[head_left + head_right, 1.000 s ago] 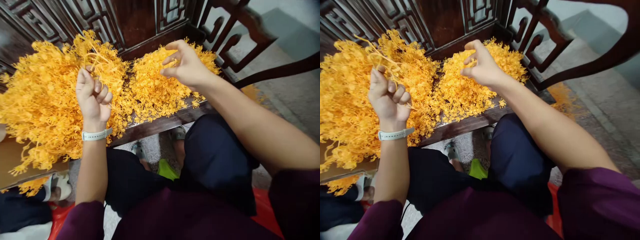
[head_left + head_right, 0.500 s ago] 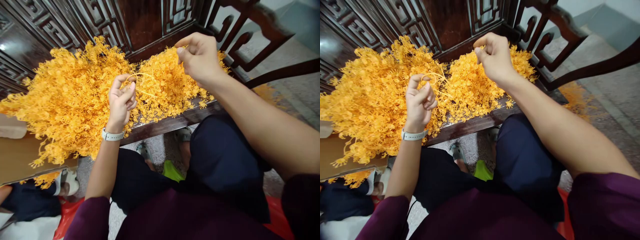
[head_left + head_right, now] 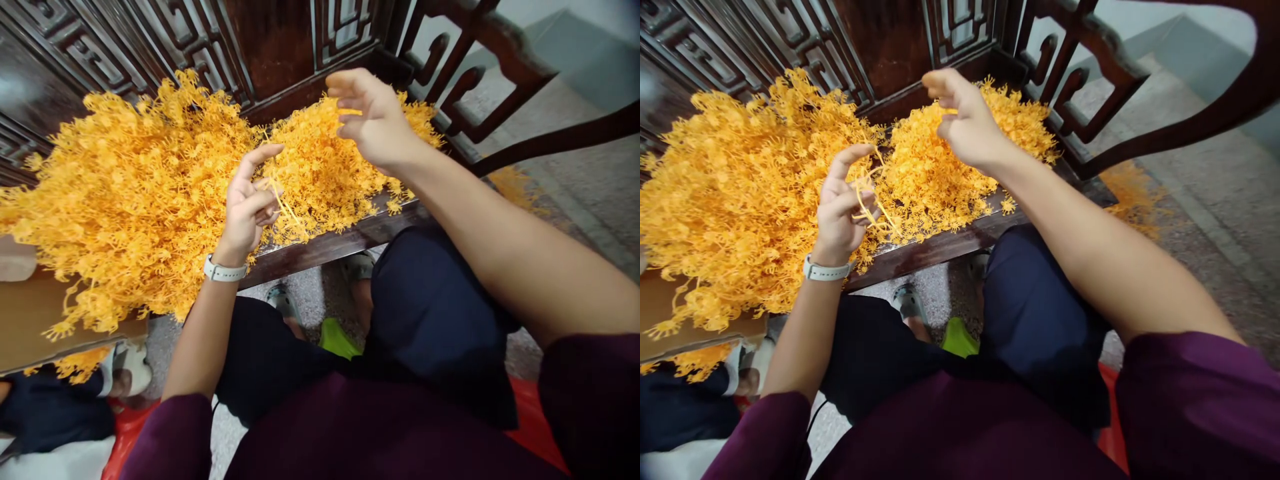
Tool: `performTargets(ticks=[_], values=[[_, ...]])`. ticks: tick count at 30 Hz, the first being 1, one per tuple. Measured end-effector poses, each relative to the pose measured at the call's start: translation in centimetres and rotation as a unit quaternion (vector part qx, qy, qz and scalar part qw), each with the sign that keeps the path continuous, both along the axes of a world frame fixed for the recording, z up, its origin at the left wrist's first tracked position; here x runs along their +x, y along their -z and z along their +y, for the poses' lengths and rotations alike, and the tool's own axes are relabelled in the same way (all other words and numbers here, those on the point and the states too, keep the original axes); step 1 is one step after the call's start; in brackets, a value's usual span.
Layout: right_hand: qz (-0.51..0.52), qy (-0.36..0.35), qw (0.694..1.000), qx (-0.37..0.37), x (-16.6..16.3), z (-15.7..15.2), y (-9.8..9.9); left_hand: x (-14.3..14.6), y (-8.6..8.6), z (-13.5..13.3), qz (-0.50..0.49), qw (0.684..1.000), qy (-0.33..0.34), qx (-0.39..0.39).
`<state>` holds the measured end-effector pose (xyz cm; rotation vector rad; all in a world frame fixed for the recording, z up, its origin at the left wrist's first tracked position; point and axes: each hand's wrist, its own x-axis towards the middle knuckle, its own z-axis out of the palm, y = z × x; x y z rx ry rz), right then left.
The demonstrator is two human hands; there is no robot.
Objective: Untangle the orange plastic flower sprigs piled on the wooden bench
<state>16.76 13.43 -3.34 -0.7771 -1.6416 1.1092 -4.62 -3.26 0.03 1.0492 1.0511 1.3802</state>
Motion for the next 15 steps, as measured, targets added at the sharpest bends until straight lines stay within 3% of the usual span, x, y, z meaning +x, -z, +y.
performTargets(ticks=[4, 9, 15], values=[[-0.062, -0.061, 0.994, 0.069, 0.2, -2.5, -1.2, 0.3, -0.2, 0.0, -0.017, 0.999, 0.029, -0.008], [-0.161, -0.146, 0.964, 0.155, -0.2, -6.0, -3.2, 0.8, -0.2, 0.0, -0.057, 0.99, 0.127, 0.003], [-0.182, -0.208, 0.954, 0.119, -0.9, -6.9, -3.6, 1.0, 0.2, 0.0, -0.103, 0.98, 0.172, -0.004]])
